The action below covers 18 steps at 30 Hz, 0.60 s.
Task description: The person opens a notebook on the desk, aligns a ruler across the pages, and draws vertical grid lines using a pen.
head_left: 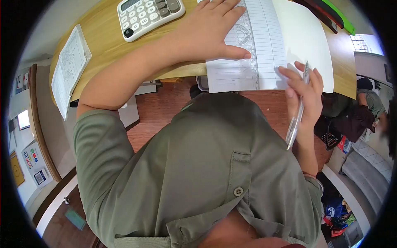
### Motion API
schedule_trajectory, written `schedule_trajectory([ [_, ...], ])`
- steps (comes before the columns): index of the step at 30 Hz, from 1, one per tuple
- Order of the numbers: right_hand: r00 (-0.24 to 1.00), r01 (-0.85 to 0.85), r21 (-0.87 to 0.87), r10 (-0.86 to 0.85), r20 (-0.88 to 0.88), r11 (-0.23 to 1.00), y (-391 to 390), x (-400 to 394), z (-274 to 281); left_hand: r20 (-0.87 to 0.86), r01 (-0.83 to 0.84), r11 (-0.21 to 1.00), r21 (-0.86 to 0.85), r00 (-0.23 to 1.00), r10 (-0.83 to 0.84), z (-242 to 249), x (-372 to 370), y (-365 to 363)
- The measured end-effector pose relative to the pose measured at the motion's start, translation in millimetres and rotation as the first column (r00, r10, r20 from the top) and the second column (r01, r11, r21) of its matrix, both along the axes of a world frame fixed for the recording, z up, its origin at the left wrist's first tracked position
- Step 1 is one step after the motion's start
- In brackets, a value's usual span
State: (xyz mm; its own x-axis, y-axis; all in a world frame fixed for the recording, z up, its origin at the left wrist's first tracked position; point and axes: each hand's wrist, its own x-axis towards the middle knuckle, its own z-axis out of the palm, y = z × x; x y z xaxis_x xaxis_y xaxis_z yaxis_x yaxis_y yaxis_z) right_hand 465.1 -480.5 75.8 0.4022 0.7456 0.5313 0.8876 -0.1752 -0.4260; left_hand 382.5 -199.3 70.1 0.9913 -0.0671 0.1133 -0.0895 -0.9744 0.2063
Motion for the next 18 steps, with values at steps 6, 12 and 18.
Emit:
schedule_trajectory([
  [6,0.999,-0.038,-0.047,0.037,-0.022,0.998,-2.1,-10.1,-8.3,-0.021,-0.006,0.999,0.032,1.0,0.006,0.1,2.0,-0.6],
  [12,0.999,-0.039,-0.076,0.037,-0.032,0.996,1.9,-11.2,-8.8,0.012,0.004,1.0,0.015,1.0,-0.004,-0.1,-0.3,-0.3],
  [18,0.997,-0.078,-0.058,0.076,-0.029,0.995,4.8,-10.4,-9.7,0.012,0.011,1.0,0.025,1.0,-0.012,-2.0,-0.3,0.4],
])
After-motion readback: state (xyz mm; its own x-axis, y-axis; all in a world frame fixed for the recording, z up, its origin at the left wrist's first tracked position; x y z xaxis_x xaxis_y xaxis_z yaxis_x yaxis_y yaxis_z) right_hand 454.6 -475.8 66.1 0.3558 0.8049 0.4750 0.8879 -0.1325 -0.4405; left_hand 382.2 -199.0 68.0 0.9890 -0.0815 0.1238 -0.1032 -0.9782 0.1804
